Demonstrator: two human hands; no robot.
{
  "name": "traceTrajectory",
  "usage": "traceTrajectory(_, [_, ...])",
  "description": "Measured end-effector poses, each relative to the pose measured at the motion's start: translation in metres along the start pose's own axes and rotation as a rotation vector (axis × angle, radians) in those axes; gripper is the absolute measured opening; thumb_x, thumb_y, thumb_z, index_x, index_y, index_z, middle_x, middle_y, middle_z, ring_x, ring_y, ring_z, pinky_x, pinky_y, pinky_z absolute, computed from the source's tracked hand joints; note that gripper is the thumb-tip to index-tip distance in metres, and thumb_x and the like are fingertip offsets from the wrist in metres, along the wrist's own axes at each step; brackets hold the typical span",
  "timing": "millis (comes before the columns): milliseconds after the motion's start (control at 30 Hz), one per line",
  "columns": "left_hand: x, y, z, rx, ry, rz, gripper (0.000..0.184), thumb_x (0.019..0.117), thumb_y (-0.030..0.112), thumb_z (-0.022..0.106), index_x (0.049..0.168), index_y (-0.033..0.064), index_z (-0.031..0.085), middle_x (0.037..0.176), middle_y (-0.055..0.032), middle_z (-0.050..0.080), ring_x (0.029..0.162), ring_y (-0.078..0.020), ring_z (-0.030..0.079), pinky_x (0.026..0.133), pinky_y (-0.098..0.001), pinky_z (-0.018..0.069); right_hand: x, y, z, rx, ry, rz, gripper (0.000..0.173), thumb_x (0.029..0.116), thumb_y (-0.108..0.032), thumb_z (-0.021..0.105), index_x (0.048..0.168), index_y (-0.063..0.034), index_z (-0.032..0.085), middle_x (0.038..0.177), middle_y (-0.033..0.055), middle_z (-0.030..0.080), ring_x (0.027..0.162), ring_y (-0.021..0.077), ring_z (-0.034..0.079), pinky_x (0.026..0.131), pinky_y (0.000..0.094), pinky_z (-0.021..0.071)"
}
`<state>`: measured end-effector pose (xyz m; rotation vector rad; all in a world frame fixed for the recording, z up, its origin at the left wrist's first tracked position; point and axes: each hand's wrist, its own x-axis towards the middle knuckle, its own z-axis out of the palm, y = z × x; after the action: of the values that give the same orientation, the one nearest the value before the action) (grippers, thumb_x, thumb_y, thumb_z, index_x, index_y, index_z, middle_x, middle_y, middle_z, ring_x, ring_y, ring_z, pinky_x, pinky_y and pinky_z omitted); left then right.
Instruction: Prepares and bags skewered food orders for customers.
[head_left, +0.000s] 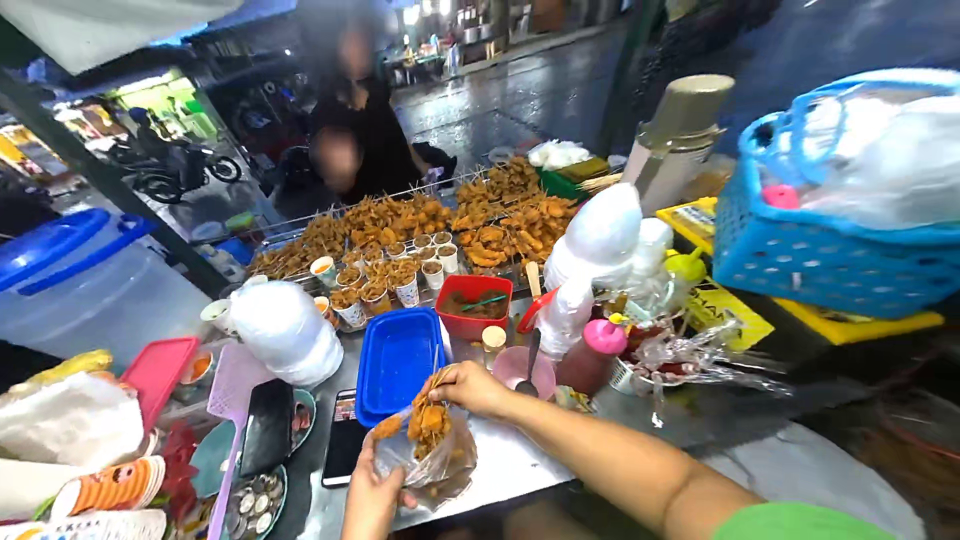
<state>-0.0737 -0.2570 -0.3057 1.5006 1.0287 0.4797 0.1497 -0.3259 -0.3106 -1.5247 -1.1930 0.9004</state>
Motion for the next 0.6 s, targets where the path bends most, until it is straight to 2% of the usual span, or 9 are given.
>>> traceTrajectory(33, [0.001,-0.001,0.000,0.008,0.018,0.010,0.072,0.0833,-0.017,0.058,0.150,-0.0019,0.038,0.116,-0.0217,0.064,0.055,-0.0170,0.064,0.046,-0.0321,0.0562,-0.001,-0.004,0.000,-0.019,-0.022,-0.058,0.019,0.0999,-0.011,0.064,0.109,0.0005,0.076,0.113,0.0113,0.073,0.099,0.0102,0.066,0.090,0.0297,0.0509])
traceTrajectory(100, [0.003,-0.001,-0.002,0.039,0.038,0.034,0.076,0.0817,-0.017,0.059,0.152,-0.0044,0.034,0.116,-0.0233,0.063,0.053,-0.0149,0.062,0.045,-0.0303,0.0547,0.000,-0.003,0.000,-0.066,-0.064,-0.150,0.019,0.0993,-0.010,0.064,0.105,0.0026,0.077,0.110,0.0147,0.074,0.104,0.0167,0.067,0.096,0.0355,0.0504])
traceTrajectory(200, [-0.004,0.008,-0.007,0.215,-0.140,0.058,0.076,0.0849,-0.015,0.057,0.156,-0.0017,0.033,0.145,-0.0244,0.051,0.061,-0.0151,0.065,0.050,-0.0314,0.0553,0.002,0.007,0.002,-0.140,-0.153,-0.107,0.020,0.1009,-0.012,0.063,0.109,0.0018,0.076,0.112,0.0163,0.073,0.105,0.0216,0.067,0.096,0.0417,0.0495])
traceTrajectory(267, [-0.008,0.015,-0.005,0.362,-0.287,0.060,0.073,0.0883,-0.012,0.055,0.157,0.0021,0.035,0.155,-0.0241,0.041,0.071,-0.0193,0.069,0.058,-0.0357,0.0590,0.001,0.009,0.008,-0.147,-0.202,-0.134,0.021,0.1007,-0.010,0.063,0.111,0.0020,0.076,0.116,0.0177,0.073,0.111,0.0252,0.067,0.101,0.0442,0.0484])
traceTrajectory(300, [-0.008,0.017,-0.003,0.393,-0.315,0.067,0.072,0.0886,-0.011,0.055,0.157,0.0031,0.036,0.157,-0.0241,0.038,0.074,-0.0209,0.070,0.059,-0.0372,0.0594,0.000,0.006,0.012,-0.144,-0.232,-0.191,0.020,0.0999,-0.008,0.063,0.109,0.0033,0.076,0.115,0.0186,0.073,0.112,0.0266,0.067,0.102,0.0448,0.0486])
traceTrajectory(400, [-0.008,0.016,-0.002,0.368,-0.253,0.104,0.066,0.0886,-0.012,0.052,0.152,0.0015,0.041,0.146,-0.0233,0.049,0.067,-0.0208,0.068,0.054,-0.0378,0.0584,0.002,0.000,0.021,-0.123,-0.397,-0.304,0.017,0.0980,-0.004,0.064,0.105,0.0053,0.076,0.108,0.0189,0.074,0.105,0.0256,0.068,0.097,0.0437,0.0500])
traceTrajectory(467, [-0.005,0.013,-0.006,0.321,-0.206,0.113,0.069,0.0888,-0.012,0.049,0.155,0.0033,0.037,0.144,-0.0220,0.053,0.064,-0.0184,0.066,0.050,-0.0354,0.0555,0.011,0.006,0.021,-0.120,-0.471,-0.282,0.018,0.0988,-0.004,0.063,0.107,0.0064,0.075,0.112,0.0204,0.072,0.108,0.0270,0.067,0.099,0.0447,0.0491])
traceTrajectory(533, [-0.004,0.011,-0.010,0.289,-0.181,0.113,0.069,0.0886,-0.013,0.047,0.155,0.0023,0.037,0.147,-0.0220,0.051,0.063,-0.0150,0.064,0.049,-0.0322,0.0526,0.019,0.012,0.020,-0.137,-0.485,-0.221,0.020,0.1006,-0.005,0.061,0.112,0.0059,0.074,0.118,0.0207,0.071,0.111,0.0276,0.066,0.100,0.0450,0.0486])
traceTrajectory(600, [-0.004,0.012,-0.012,0.269,-0.182,0.130,0.068,0.0880,-0.013,0.047,0.154,-0.0007,0.038,0.150,-0.0224,0.049,0.064,-0.0114,0.062,0.049,-0.0289,0.0505,0.016,0.005,0.023,-0.123,-0.488,-0.187,0.020,0.1013,-0.006,0.061,0.112,0.0050,0.073,0.113,0.0187,0.073,0.099,0.0235,0.068,0.089,0.0437,0.0514])
